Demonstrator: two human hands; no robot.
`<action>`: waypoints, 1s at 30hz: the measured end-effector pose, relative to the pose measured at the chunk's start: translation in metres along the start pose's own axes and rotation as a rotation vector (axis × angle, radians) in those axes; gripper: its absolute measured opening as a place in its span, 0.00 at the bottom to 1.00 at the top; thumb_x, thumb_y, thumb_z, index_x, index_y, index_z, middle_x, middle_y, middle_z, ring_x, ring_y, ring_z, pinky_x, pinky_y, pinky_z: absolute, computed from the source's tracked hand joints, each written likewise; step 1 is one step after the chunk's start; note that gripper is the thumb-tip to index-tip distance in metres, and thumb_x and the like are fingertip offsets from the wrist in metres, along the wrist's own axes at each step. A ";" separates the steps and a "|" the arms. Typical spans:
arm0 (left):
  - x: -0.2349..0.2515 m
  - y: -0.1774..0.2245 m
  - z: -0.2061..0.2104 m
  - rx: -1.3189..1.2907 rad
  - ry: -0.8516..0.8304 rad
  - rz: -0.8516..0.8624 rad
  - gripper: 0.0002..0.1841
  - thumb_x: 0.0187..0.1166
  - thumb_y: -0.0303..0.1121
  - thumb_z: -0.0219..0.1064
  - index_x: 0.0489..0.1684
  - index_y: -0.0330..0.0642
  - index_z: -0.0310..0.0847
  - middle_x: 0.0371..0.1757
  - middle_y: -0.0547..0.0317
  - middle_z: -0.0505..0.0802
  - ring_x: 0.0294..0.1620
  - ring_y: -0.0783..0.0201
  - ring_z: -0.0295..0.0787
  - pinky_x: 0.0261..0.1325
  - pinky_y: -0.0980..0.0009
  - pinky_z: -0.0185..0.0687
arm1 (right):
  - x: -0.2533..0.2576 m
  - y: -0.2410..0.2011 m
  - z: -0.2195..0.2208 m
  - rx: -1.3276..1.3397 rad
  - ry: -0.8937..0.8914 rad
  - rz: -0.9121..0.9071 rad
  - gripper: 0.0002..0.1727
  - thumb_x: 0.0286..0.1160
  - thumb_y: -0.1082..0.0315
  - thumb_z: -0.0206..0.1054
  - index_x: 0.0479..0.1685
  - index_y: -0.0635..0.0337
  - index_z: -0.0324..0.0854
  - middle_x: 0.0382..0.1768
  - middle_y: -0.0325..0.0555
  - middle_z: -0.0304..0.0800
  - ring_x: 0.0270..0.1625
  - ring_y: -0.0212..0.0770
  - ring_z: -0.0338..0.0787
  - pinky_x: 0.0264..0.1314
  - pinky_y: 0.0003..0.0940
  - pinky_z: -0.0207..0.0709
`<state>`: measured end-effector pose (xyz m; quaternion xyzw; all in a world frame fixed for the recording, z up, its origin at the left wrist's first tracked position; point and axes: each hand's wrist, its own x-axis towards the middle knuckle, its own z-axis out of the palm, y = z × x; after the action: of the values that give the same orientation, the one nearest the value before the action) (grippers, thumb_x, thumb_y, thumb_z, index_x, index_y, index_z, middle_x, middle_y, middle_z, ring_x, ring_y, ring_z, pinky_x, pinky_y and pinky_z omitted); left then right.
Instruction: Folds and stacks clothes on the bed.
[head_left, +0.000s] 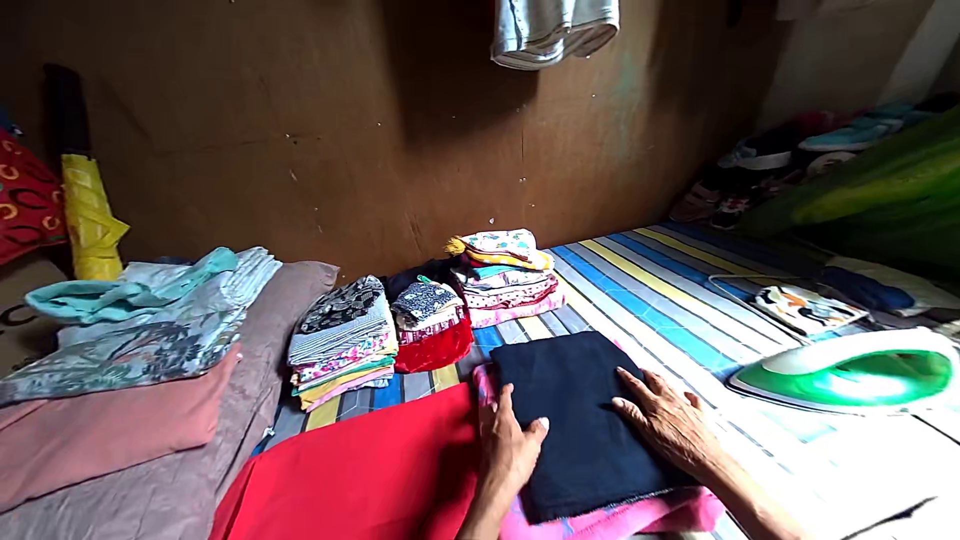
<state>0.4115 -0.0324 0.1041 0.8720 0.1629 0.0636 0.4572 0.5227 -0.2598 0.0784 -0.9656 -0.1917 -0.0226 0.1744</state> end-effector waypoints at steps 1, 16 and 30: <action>0.011 0.002 -0.003 -0.059 -0.015 -0.045 0.43 0.72 0.34 0.76 0.89 0.31 0.57 0.82 0.26 0.71 0.85 0.36 0.67 0.85 0.48 0.61 | 0.000 0.001 0.000 0.007 0.010 -0.014 0.40 0.85 0.37 0.49 0.89 0.53 0.66 0.86 0.70 0.64 0.88 0.71 0.63 0.82 0.78 0.47; 0.027 -0.023 -0.003 -0.241 0.013 -0.049 0.36 0.60 0.18 0.74 0.76 0.35 0.72 0.71 0.34 0.83 0.72 0.44 0.81 0.69 0.48 0.77 | -0.014 -0.017 0.010 -0.070 0.015 -0.005 0.48 0.78 0.25 0.41 0.90 0.48 0.65 0.85 0.72 0.64 0.90 0.72 0.59 0.85 0.77 0.42; -0.002 -0.018 0.009 0.256 0.102 0.095 0.31 0.81 0.38 0.65 0.85 0.38 0.69 0.78 0.29 0.75 0.74 0.40 0.78 0.73 0.55 0.77 | 0.092 -0.074 -0.014 -0.048 0.026 -0.148 0.34 0.89 0.36 0.46 0.92 0.35 0.62 0.93 0.57 0.53 0.94 0.70 0.48 0.82 0.82 0.39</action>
<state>0.4082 -0.0300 0.0840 0.9255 0.1512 0.1082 0.3299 0.5797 -0.1673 0.1261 -0.9522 -0.2599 -0.0526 0.1517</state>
